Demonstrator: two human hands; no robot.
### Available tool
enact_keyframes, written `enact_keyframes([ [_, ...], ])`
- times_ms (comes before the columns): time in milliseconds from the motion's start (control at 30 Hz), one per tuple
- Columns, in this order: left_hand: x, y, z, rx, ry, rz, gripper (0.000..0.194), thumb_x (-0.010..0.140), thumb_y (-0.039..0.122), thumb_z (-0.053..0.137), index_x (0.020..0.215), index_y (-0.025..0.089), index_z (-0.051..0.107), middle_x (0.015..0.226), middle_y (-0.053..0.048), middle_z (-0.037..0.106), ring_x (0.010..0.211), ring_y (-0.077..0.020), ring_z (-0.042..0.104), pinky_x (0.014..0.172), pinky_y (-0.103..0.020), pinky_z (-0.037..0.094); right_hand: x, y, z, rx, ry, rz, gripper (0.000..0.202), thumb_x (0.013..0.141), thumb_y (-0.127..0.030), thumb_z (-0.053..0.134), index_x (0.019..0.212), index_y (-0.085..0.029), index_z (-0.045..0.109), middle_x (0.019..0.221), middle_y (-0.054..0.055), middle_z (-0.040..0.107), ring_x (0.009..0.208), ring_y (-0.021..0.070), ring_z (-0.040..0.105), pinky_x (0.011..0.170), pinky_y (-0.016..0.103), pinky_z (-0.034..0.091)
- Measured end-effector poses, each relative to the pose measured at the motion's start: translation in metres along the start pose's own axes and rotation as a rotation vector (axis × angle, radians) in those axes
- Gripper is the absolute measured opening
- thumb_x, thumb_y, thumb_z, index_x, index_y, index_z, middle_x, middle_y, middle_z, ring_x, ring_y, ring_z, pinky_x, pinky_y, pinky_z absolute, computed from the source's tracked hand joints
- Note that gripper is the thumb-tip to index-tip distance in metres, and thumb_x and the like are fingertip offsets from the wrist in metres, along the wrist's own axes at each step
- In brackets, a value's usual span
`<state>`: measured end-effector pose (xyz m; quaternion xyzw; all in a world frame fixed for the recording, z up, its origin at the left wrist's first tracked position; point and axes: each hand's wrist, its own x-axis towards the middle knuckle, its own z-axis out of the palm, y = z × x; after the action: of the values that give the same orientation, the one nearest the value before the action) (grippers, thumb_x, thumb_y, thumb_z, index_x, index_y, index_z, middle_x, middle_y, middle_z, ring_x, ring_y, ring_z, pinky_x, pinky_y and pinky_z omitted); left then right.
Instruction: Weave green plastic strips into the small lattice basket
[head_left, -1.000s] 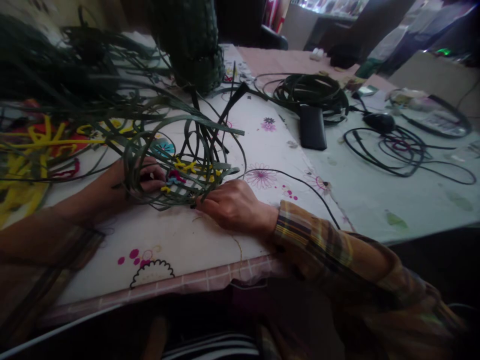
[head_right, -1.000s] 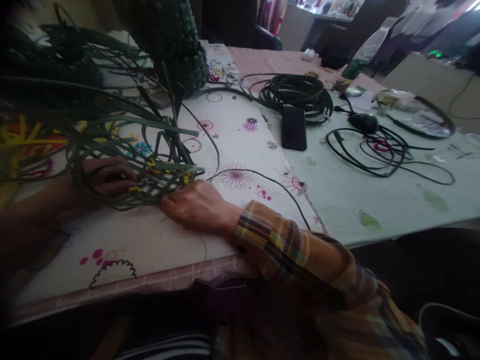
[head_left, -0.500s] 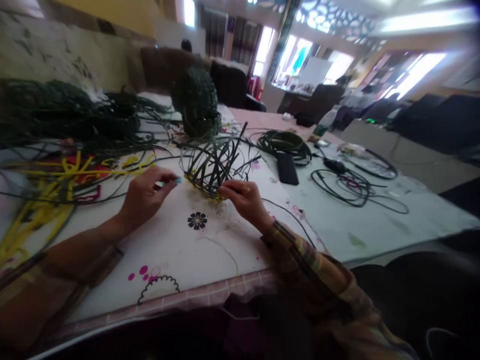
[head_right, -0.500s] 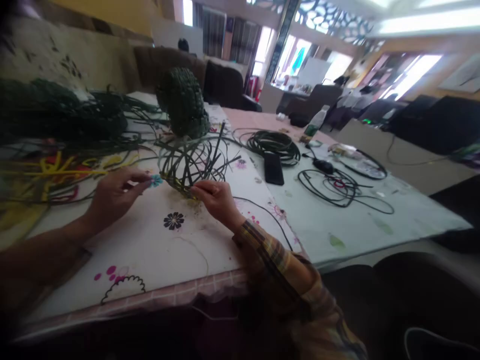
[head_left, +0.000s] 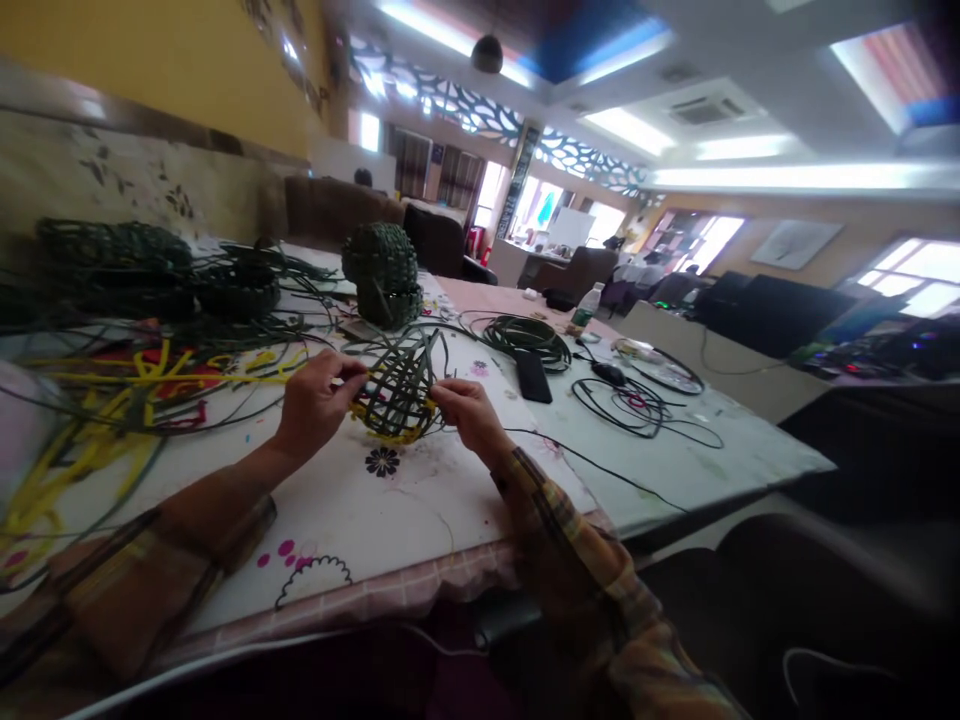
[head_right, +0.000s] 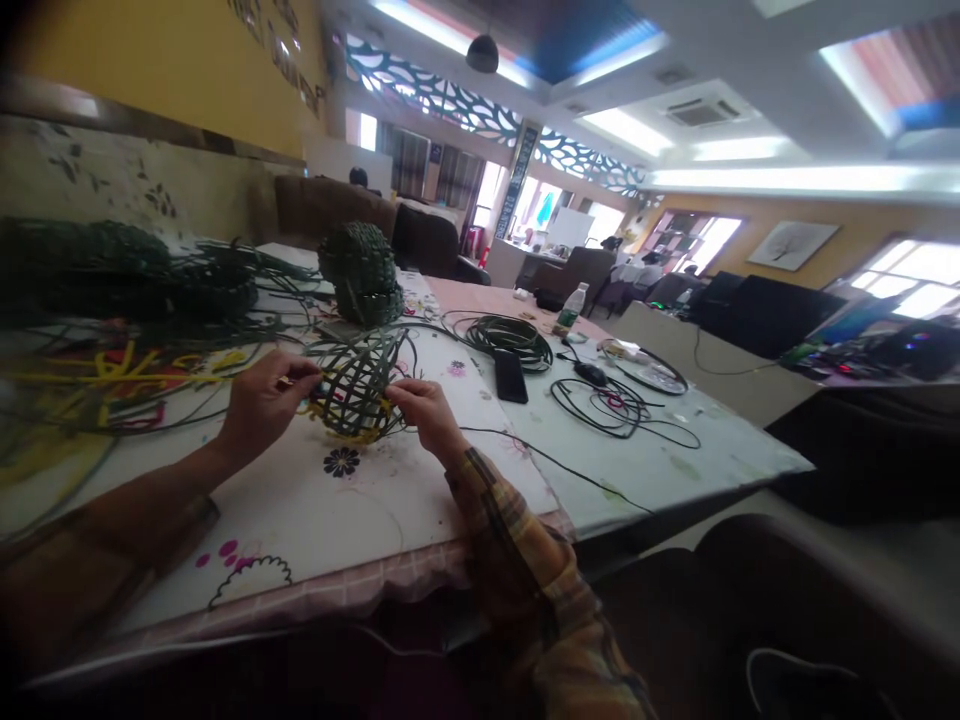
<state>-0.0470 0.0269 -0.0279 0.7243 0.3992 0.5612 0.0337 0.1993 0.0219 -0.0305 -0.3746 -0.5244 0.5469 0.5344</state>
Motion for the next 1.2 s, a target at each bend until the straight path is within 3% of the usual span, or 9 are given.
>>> enact_keyframes([
  [167,-0.001,0.001,0.005,0.076,-0.055,0.006,0.011,0.091,0.030,0.061,0.087,0.022,0.067,0.086,-0.004,0.068,0.082,-0.0219,0.067,0.076,-0.034,0.052,0.001,0.005,0.000,0.005,-0.005,0.008,0.039,0.061,-0.049,0.089,0.072,-0.016,0.071,0.047,-0.010,0.037,0.045,0.0039,0.024,0.045,0.024,0.012],
  [467,0.001,-0.010,0.010,0.032,0.006,-0.062,0.021,0.088,0.034,0.064,0.104,0.021,0.068,0.108,-0.009,0.063,0.092,-0.0235,0.064,0.077,-0.037,0.058,0.006,0.006,-0.011,0.142,-0.007,0.089,0.047,0.053,-0.051,0.094,0.070,-0.018,0.065,0.047,-0.013,0.032,0.043,0.0026,0.021,0.043,0.021,0.010],
  [633,0.006,0.005,0.004,0.004,-0.027,-0.025,0.004,0.093,0.035,0.063,0.093,0.032,0.065,0.099,-0.008,0.064,0.089,-0.0276,0.062,0.079,-0.046,0.056,0.007,0.007,-0.013,0.127,-0.048,0.105,0.048,0.056,-0.051,0.094,0.068,-0.019,0.061,0.046,-0.013,0.031,0.043,0.0030,0.020,0.043,0.021,0.010],
  [867,0.008,0.006,0.002,0.158,-0.061,0.104,0.014,0.098,0.037,0.057,0.087,0.033,0.064,0.097,-0.008,0.070,0.097,-0.0299,0.067,0.086,-0.048,0.055,0.008,0.009,-0.014,0.125,-0.059,0.114,0.048,0.056,-0.051,0.094,0.068,-0.019,0.062,0.048,-0.013,0.030,0.045,0.0033,0.021,0.044,0.021,0.010],
  [1200,0.013,0.006,0.003,0.140,-0.086,0.108,0.017,0.100,0.038,0.051,0.084,0.038,0.058,0.093,-0.009,0.068,0.088,-0.0304,0.065,0.081,-0.049,0.053,0.008,0.009,-0.015,0.125,-0.088,0.135,0.050,0.056,-0.052,0.095,0.068,-0.019,0.060,0.049,-0.012,0.034,0.044,0.0024,0.021,0.044,0.021,0.010],
])
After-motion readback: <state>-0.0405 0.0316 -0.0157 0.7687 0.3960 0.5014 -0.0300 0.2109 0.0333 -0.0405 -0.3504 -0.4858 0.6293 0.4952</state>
